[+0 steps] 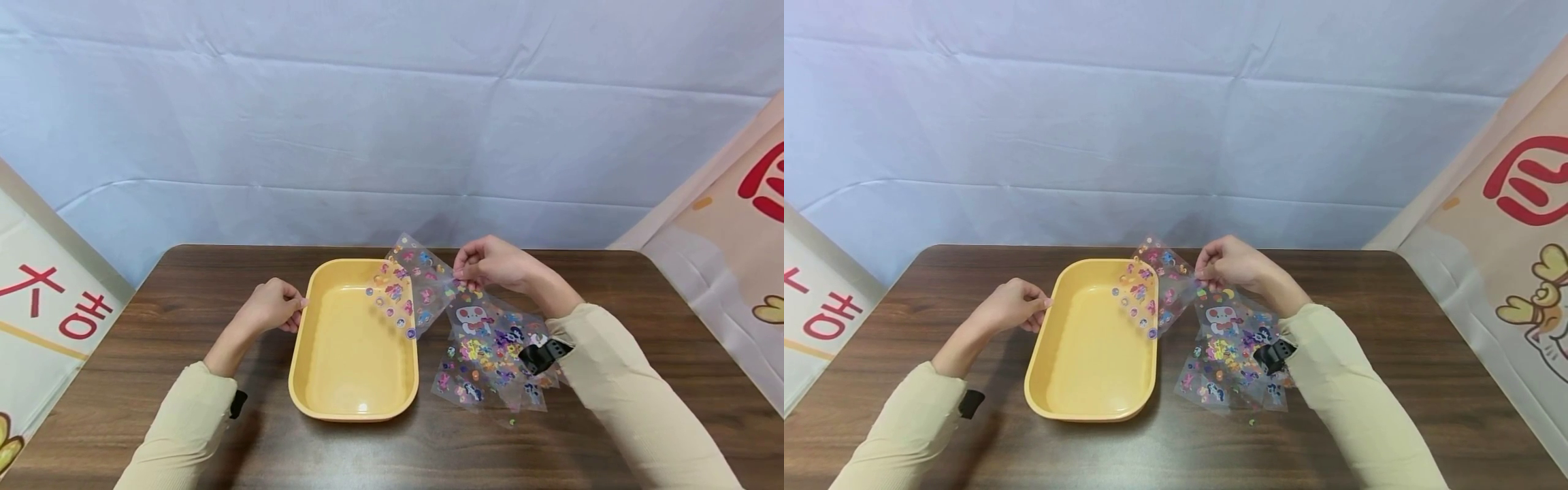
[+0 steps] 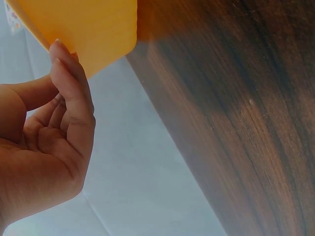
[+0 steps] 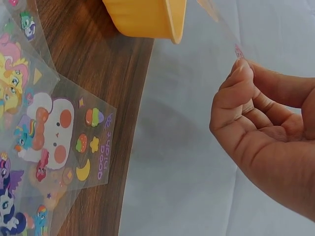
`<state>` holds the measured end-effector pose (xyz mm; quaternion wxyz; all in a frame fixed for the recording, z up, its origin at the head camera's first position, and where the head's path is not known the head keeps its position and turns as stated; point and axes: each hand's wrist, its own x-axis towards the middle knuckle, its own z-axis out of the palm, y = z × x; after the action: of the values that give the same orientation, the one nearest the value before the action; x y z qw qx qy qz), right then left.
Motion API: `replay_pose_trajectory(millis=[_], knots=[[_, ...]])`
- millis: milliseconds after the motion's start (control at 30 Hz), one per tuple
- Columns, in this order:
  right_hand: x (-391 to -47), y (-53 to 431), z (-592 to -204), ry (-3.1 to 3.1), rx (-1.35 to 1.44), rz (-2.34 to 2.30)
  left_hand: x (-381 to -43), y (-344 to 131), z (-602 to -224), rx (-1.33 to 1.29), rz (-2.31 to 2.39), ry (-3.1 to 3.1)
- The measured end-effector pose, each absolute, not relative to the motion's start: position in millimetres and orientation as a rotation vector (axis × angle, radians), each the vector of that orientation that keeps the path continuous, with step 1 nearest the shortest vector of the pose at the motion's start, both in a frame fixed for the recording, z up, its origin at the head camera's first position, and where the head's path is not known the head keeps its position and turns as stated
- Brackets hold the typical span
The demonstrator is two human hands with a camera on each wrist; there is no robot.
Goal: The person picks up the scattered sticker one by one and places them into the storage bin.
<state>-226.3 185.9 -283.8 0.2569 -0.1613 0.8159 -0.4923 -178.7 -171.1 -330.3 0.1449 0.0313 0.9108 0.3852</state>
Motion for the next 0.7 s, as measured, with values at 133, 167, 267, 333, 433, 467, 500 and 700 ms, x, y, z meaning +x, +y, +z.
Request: replay_pose_trajectory(millis=[133, 167, 267, 333, 433, 467, 500, 700], knots=[[-225.9, 182.0, -284.0, 2.206, -0.454, -1.342, -179.1, -171.3, -329.0, 0.092, 1.113, 2.624], [-225.8, 180.9, -283.9, 2.205, -0.461, -1.34, -179.1, -171.2, -328.8, 0.093, 1.117, 2.622], [-225.1, 178.2, -283.8, 2.213, -0.494, -1.319, -179.3, -171.3, -328.4, 0.104, 1.119, 2.619], [-224.6, 176.4, -283.9, 2.219, -0.502, -1.306, -179.3, -171.4, -328.3, 0.107, 1.118, 2.617], [-223.9, 173.3, -284.5, 2.228, -0.51, -1.29, -179.6, -171.9, -327.7, 0.108, 1.107, 2.621], [-223.7, 172.1, -284.9, 2.232, -0.504, -1.287, -179.6, -171.9, -327.8, 0.109, 1.104, 2.621], [-223.7, 170.9, -285.2, 2.233, -0.501, -1.286, -179.7, -171.8, -327.8, 0.107, 1.103, 2.621], [-222.7, 162.3, -285.6, 2.213, -0.486, -1.306, -179.8, -171.6, -327.8, 0.113, 1.101, 2.617]])
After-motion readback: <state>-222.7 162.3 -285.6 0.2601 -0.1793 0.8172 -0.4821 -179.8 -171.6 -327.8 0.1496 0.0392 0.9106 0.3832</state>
